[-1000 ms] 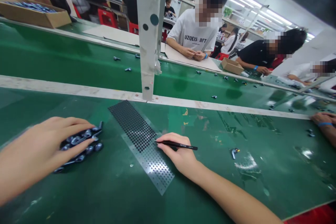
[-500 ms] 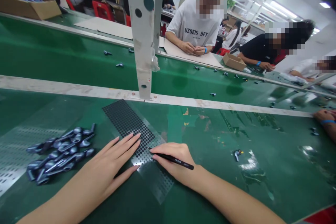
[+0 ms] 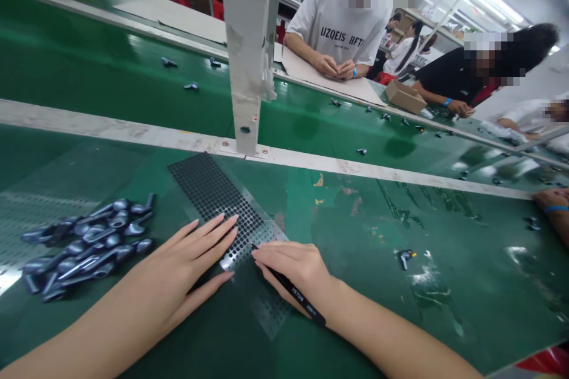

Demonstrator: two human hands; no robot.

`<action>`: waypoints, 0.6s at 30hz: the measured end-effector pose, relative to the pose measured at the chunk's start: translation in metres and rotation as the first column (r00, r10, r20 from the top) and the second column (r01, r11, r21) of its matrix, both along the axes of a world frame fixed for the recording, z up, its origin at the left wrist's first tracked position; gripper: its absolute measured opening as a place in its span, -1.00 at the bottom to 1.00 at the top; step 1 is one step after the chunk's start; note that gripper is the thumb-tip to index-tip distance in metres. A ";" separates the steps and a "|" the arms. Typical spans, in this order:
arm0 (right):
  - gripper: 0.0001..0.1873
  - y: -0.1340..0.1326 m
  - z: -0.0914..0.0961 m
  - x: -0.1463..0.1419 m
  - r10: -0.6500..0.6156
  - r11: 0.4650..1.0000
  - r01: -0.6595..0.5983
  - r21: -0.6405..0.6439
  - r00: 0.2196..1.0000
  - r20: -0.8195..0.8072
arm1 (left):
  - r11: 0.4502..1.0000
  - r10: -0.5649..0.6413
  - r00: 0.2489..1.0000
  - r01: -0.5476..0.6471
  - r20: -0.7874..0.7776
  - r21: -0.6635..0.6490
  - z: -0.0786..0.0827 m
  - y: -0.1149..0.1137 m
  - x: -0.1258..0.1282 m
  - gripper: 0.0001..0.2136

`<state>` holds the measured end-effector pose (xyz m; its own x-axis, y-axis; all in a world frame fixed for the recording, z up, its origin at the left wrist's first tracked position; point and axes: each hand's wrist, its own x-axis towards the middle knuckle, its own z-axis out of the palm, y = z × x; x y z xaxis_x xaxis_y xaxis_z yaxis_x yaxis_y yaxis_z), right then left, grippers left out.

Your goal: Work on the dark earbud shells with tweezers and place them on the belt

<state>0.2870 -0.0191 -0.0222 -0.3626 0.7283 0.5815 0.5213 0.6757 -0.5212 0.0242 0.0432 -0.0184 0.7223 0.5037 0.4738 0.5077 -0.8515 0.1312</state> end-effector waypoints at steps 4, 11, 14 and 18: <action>-0.77 0.001 0.002 -0.002 -0.027 0.996 0.027 0.080 1.000 -0.011 | 0.998 -0.030 1.000 0.029 -0.008 -0.052 0.001 0.001 -0.004 -0.39; -0.81 0.008 0.018 -0.005 -0.071 0.995 0.069 0.066 0.997 0.025 | 0.992 -0.043 0.999 0.043 -0.003 -0.118 -0.001 0.004 -0.007 -0.42; -0.78 0.009 0.018 -0.004 -0.084 0.995 0.080 0.058 0.994 0.075 | 0.995 -0.041 0.999 0.038 -0.023 -0.097 -0.003 0.004 -0.008 -0.42; -0.74 0.010 0.017 -0.001 -0.056 0.998 0.055 -0.040 0.998 -0.033 | 0.994 -0.029 0.998 0.023 -0.053 -0.107 -0.003 0.004 -0.009 -0.44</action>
<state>0.2857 -0.0095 -0.0054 -0.3013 0.7694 0.5632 0.5389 0.6247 -0.5651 0.0156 0.0471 -0.0214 0.7590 0.5300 0.3782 0.4944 -0.8471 0.1949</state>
